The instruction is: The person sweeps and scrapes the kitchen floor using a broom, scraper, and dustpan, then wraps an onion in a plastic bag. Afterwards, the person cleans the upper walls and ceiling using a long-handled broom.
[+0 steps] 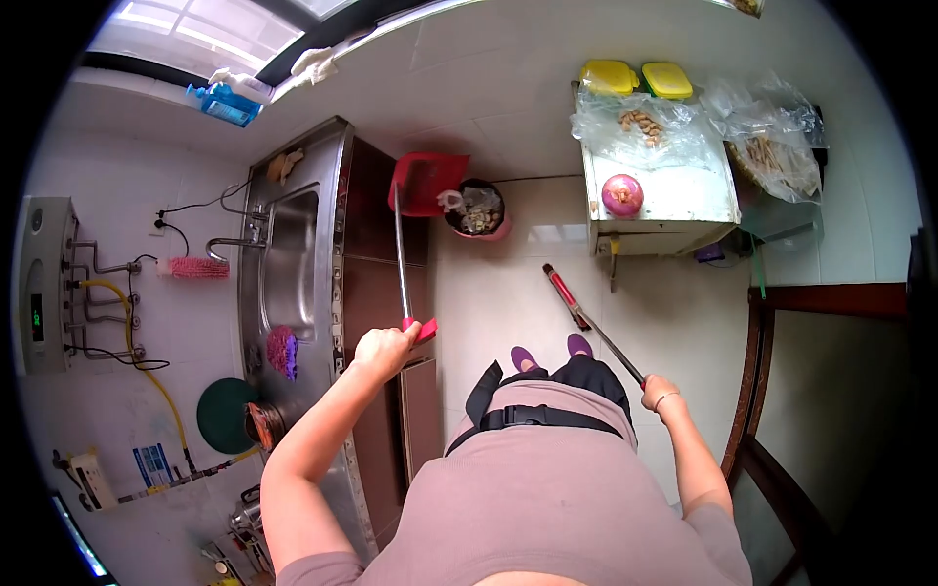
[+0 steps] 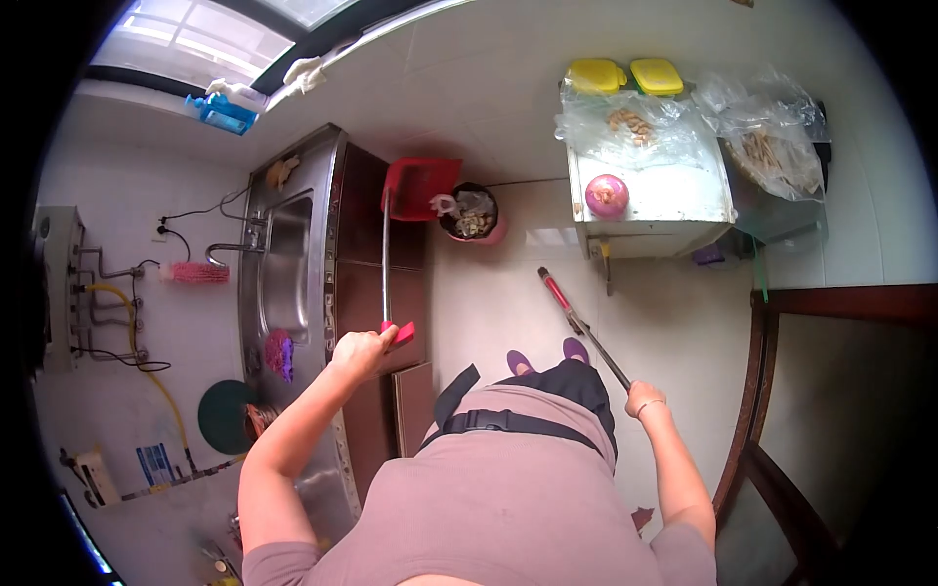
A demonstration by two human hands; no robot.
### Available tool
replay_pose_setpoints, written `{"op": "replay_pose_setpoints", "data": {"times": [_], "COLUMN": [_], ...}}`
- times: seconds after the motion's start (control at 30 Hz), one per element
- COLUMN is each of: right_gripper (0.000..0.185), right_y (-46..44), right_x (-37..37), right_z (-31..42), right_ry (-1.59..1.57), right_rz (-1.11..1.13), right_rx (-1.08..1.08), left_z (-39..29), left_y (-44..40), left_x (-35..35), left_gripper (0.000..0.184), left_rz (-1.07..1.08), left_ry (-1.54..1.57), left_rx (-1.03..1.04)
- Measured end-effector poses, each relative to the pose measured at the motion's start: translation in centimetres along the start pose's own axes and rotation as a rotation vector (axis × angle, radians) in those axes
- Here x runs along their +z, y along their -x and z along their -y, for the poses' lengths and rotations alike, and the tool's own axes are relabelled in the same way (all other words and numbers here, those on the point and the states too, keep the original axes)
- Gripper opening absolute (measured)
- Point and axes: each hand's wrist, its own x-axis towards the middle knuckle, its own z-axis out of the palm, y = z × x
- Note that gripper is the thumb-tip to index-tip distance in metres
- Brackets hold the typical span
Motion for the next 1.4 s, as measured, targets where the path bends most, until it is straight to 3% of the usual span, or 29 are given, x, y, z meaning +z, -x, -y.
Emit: {"op": "replay_pose_setpoints", "data": {"times": [0.33,0.6,0.83,0.97,1.17,1.4], "right_gripper": [0.029,0.030,0.030,0.032,0.030,0.030], "right_y": [0.1,0.2,-0.1,0.5,0.3,0.7], "right_x": [-0.5,-0.2,-0.3,-0.5,0.4,-0.5], "right_z": [0.3,0.6,0.4,0.1,-0.2,-0.1], "right_ry": [0.031,0.041,0.057,0.062,0.042,0.064], "right_rz": [0.010,0.014,0.024,0.039,-0.003,0.019], "right_rx": [-0.014,-0.023,-0.013,-0.013,-0.035,-0.066], "left_z": [0.3,-2.8,-5.5,-5.1,-4.0,-3.1], "left_y": [3.4,2.2,-2.3,-1.1,4.3,9.8], "left_x": [-1.2,1.5,2.2,0.7,-4.4,-7.3], "left_gripper": [0.048,0.054,0.037,0.042,0.043,0.048], "left_rz": [0.001,-0.165,-0.074,-0.116,-0.164,-0.275], "left_ry": [-0.016,0.162,0.226,0.275,0.314,0.698], "left_rx": [-0.024,-0.065,0.006,-0.004,-0.131,-0.426]}}
